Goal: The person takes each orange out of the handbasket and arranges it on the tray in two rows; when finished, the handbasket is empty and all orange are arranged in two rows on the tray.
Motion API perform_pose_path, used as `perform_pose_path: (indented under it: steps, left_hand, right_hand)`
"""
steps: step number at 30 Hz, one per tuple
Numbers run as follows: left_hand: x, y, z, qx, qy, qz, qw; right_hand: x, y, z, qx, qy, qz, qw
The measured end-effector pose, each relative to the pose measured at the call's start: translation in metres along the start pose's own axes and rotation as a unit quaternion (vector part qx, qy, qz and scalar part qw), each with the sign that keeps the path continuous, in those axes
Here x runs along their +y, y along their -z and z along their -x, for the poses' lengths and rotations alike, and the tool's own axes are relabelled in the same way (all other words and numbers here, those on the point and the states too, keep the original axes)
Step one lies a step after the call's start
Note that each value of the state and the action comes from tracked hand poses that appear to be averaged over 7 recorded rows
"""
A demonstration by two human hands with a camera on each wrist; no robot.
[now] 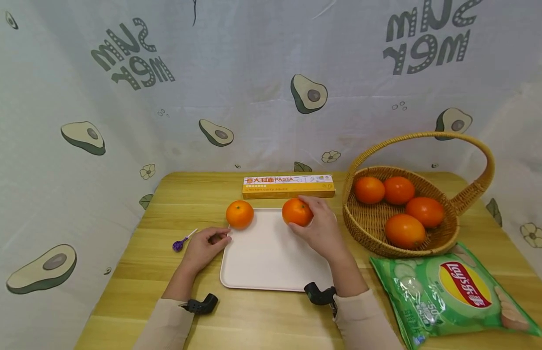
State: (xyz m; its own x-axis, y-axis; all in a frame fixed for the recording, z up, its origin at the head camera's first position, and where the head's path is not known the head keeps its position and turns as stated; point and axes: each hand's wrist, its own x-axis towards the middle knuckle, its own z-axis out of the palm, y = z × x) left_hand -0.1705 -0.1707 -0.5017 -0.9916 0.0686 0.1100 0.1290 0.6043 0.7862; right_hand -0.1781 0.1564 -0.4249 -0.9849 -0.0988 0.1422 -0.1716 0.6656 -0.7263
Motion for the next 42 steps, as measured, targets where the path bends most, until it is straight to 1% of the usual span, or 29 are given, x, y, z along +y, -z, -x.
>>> perform_pose_path:
  steps: [6, 9, 14, 21, 30, 34, 42]
  left_hand:
    - [-0.001, 0.000, -0.001, -0.004, 0.000, 0.001, 1.0000]
    - [-0.001, -0.001, 0.000, -0.004, 0.000, 0.003, 1.0000]
    - [0.000, 0.000, 0.000, -0.003, 0.002, 0.008, 1.0000]
    - [-0.003, 0.000, 0.000, -0.005, 0.005, 0.008, 0.9999]
    - [-0.002, -0.002, -0.001, 0.000, -0.004, 0.005, 1.0000]
    - [-0.002, -0.002, -0.002, 0.002, -0.007, 0.002, 1.0000]
    - [-0.003, -0.003, -0.001, 0.001, -0.004, 0.002, 1.0000]
  right_hand:
    - [-0.001, -0.011, -0.003, 0.011, -0.005, -0.020, 0.9997]
    - [-0.002, -0.016, -0.006, 0.012, -0.013, -0.021, 0.9996]
    - [-0.003, -0.024, -0.011, 0.001, -0.036, -0.039, 0.9986]
    - [0.001, -0.036, -0.014, -0.018, -0.061, -0.046, 0.9969]
    - [0.009, -0.044, -0.015, -0.014, -0.065, -0.052, 0.9964]
    - [0.012, -0.046, -0.016, -0.012, -0.070, -0.067, 0.9953]
    - [0.018, -0.052, -0.018, -0.011, -0.077, -0.103, 0.9916]
